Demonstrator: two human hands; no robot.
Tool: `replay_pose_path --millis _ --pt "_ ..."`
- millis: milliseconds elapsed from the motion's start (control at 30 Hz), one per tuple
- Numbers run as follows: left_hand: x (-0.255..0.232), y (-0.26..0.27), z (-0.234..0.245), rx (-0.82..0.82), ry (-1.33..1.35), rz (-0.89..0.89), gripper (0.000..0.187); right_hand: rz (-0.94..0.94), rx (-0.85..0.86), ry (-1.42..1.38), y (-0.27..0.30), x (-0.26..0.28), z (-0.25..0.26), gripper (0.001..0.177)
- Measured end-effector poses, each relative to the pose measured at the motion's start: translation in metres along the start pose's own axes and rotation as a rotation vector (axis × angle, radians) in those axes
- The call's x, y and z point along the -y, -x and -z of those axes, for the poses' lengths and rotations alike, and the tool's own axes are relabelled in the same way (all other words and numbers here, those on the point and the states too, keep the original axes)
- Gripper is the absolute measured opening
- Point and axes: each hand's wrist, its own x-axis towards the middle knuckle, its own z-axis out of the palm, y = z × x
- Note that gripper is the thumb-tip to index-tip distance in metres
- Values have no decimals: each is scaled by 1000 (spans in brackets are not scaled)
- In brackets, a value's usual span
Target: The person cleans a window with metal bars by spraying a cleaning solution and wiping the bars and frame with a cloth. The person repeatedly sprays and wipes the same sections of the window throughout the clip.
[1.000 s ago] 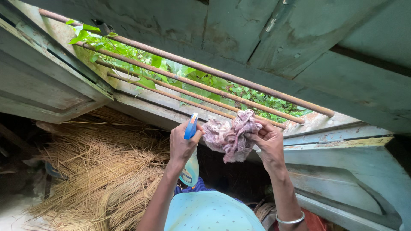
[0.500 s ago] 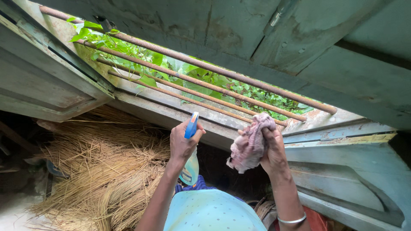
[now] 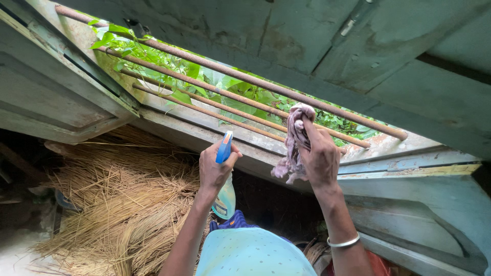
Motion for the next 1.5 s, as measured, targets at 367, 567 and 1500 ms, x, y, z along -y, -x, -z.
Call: replay_pose_path --millis 367,567,1500 --pt "2 -1 25 -72 79 41 14 136 -85 165 -36 21 -48 46" --pt "8 -1 38 -106 96 47 13 124 -3 82 -54 50 -84 43" --pt "15 7 52 -140 60 45 17 -540 413 -1161 1 42 -149 31"
